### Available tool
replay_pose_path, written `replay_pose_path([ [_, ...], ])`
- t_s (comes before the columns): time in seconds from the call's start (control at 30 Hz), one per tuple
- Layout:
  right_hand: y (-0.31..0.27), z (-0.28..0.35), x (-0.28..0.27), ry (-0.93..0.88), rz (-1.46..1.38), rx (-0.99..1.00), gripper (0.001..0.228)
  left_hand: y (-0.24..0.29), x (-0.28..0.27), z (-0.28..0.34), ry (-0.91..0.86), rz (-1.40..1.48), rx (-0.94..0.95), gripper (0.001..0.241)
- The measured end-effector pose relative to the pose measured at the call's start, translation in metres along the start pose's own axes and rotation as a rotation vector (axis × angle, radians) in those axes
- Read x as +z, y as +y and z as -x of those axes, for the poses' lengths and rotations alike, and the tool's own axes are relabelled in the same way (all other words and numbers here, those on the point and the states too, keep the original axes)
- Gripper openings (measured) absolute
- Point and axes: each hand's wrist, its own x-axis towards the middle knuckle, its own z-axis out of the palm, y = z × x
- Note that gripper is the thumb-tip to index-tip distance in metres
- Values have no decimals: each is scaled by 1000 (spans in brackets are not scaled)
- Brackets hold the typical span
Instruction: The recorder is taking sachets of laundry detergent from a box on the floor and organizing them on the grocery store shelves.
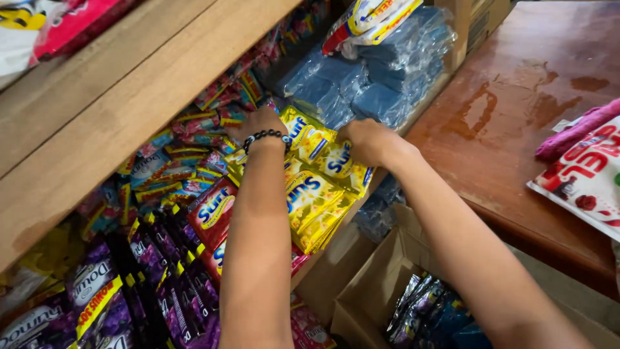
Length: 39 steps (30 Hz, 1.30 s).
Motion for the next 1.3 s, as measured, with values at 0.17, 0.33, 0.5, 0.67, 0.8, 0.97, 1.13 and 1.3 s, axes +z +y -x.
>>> replay_pose_path([
  [0.17,5,-13,13,-105,71,66,51,4,2,12,52,-245,201,48],
  [0.33,-13,1,5,-144,144,112,44,12,57,-23,-236,-291,481,50],
  [0.5,-21,7,22,483,345,-223,34,11,65,-36,-359,-318,548,48],
  [0.67,-15,-35,50,145,-204,-567,30,-1,54,-25,-345,-344,500,45],
  [0.8,-8,-57,81,190,-75,-590,30,-17,30,-8,-326,-340,446,44],
  [0.97,4,-72,110,396,186,-628,34,-5,11,23,-273,-278,404,44],
  [1.13,-4,-50,48,147,9,-404,29,14,-23,57,-196,-237,380,44],
  [1.3,4,16,-13,68,276,50,32,31,-16,78,-213,-160,428,41],
])
